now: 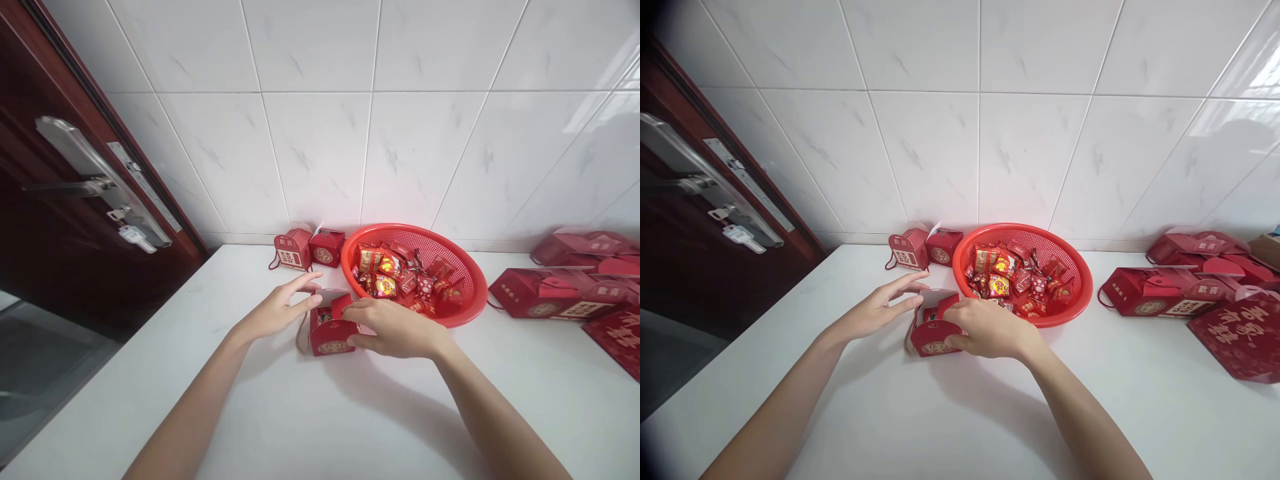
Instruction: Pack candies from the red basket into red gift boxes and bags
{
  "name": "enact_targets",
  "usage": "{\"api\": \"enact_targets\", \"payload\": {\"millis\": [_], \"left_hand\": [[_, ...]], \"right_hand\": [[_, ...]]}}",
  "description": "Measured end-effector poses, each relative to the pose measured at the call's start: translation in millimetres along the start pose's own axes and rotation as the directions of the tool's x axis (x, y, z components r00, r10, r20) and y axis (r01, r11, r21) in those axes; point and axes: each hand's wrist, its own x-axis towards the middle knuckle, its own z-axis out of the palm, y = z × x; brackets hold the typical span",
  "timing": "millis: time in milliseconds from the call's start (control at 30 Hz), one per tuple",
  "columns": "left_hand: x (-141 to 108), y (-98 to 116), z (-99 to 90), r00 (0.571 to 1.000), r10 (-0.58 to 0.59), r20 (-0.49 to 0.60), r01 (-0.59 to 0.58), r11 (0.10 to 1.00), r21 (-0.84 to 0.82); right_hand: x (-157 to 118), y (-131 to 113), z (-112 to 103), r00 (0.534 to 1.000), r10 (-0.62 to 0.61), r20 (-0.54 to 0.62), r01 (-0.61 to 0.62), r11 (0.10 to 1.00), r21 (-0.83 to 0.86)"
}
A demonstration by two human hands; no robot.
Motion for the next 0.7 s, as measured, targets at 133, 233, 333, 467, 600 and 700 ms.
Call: {"api": "enact_targets", "payload": {"millis": [133, 233, 333, 467, 600, 700], "left_hand": [[4, -3, 6.8, 1.000, -0.006, -0.029, 0.005, 1.000, -0.009], [6, -2, 14.7, 0.998, -0.007, -0.061, 0.006, 1.000, -0.016], [7, -1, 19.8, 0.993, 0.020, -0.117, -0.025, 0.999, -0.037], [6, 3, 19.6, 0.983, 0.108, -0.146, -0.110, 0.994, -0.007], [4, 5, 19.0, 0.981, 0.167, -0.099, -0.159, 0.984, 0.087], [5, 1, 20.5, 0.982, 0.175, -0.066, -0.165, 0.978, 0.130]], "right_hand": [[0, 0, 1, 1.000, -0.015, -0.013, 0.015, 1.000, -0.007], [-1, 0, 2, 0.997, -0.070, -0.022, 0.069, 0.997, -0.022], [-1, -1, 1, 0.997, -0.080, -0.016, 0.080, 0.996, -0.033], [-2, -2, 1, 0.999, -0.053, -0.012, 0.052, 0.998, -0.042], [-2, -4, 1, 0.999, -0.051, -0.009, 0.050, 0.997, -0.050], [-2, -5, 0, 0.998, -0.071, -0.004, 0.070, 0.997, -0.032]]}}
